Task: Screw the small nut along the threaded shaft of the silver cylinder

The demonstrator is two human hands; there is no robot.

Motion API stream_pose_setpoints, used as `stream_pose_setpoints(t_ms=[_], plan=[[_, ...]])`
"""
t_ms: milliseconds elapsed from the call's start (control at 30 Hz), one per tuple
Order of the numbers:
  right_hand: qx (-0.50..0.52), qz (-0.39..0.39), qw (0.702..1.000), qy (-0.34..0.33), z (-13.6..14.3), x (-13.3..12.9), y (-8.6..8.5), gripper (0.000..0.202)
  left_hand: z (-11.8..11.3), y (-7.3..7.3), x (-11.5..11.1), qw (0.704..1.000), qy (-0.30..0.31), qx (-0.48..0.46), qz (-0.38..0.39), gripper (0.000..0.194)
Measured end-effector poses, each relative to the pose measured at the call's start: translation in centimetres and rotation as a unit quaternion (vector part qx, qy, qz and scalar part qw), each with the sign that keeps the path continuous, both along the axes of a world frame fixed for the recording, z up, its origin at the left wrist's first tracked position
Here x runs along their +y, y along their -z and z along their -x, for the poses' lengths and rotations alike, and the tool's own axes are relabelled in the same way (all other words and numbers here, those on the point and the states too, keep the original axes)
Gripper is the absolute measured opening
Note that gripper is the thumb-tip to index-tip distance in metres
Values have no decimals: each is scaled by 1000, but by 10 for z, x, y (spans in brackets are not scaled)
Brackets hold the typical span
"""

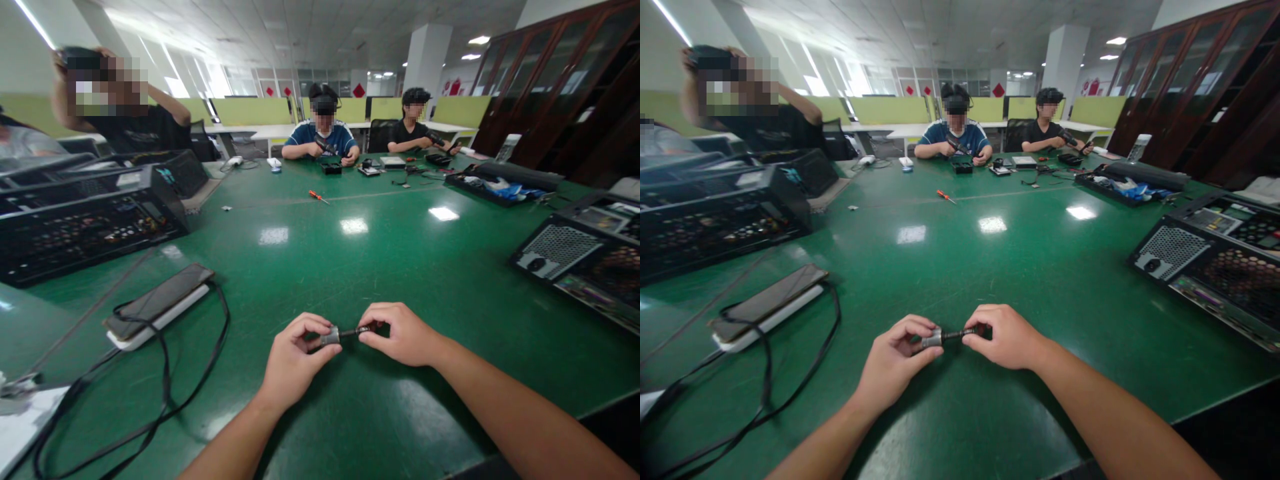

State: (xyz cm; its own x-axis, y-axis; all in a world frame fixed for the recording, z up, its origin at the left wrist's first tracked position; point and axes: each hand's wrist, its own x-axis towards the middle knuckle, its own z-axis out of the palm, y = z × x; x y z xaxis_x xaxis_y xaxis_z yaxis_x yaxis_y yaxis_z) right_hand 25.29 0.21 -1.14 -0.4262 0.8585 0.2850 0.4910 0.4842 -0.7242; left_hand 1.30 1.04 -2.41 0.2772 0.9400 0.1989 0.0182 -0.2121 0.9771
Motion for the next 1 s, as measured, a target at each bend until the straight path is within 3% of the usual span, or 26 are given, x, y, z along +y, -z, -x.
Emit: stream_pose_setpoints(t_ms=[1000], plan=[[-4,-3,1000,12,-9,3,-1,8,3,-1,2,1000,-18,11,-14,22]])
